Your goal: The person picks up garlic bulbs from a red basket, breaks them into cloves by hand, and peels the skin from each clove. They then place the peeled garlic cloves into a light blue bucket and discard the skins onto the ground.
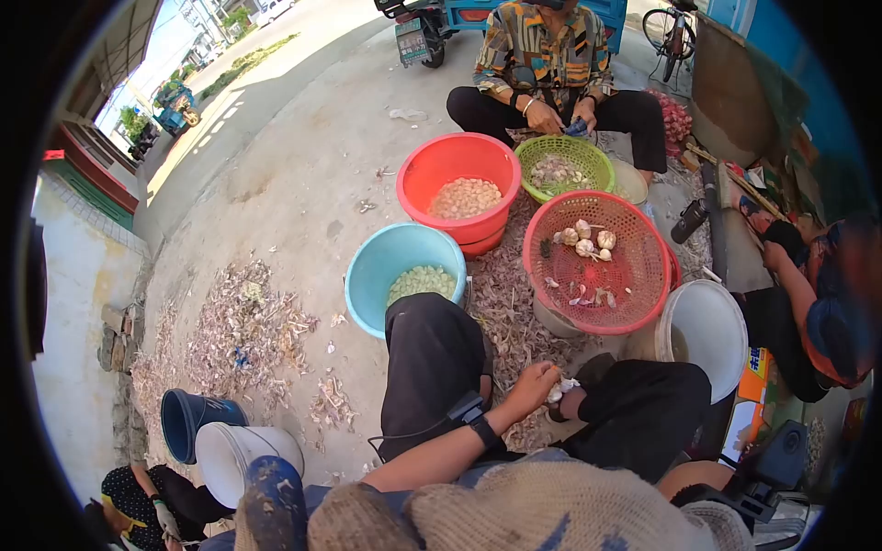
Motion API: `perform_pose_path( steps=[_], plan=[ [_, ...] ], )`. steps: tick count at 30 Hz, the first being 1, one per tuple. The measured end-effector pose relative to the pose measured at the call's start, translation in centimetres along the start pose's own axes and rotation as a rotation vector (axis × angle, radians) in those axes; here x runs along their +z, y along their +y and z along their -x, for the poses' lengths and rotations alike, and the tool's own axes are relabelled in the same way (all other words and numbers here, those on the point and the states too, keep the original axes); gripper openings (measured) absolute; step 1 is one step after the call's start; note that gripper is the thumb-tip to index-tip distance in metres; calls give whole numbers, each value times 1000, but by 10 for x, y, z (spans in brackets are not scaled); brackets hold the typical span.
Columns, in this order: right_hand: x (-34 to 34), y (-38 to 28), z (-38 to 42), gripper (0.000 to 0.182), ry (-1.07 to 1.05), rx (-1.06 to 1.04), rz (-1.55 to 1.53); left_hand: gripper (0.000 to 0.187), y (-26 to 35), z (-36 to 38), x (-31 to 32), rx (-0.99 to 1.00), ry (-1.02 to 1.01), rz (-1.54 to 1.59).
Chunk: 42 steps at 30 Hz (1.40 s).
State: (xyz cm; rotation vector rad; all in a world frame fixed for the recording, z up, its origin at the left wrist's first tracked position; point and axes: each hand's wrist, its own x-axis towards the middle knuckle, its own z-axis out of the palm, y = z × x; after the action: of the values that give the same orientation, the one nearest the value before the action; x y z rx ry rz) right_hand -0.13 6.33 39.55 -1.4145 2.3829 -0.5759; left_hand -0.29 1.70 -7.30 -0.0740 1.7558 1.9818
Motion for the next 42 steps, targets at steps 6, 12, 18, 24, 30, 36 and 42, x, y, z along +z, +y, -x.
perform_pose_path(
  steps=[6,12,18,24,30,36,42],
  plan=[
    [-6,-11,27,43,-3,-57,71,36,18,10,-4,46,80,-153],
    [-7,-18,54,43,20,-102,97,34,-30,-11,-13,97,106,-277],
    [-8,-19,79,44,34,-97,110,32,-26,-14,-13,53,85,-196],
    [7,2,102,44,171,11,-67,32,35,6,-11,-104,125,387],
    [198,153,89,33,1030,769,-1140,33,72,13,-10,-95,201,540],
    [330,190,57,37,1067,915,-1180,31,78,15,-8,-45,244,512],
    [338,194,45,36,985,827,-786,30,49,9,-6,76,210,473]
  ],
)
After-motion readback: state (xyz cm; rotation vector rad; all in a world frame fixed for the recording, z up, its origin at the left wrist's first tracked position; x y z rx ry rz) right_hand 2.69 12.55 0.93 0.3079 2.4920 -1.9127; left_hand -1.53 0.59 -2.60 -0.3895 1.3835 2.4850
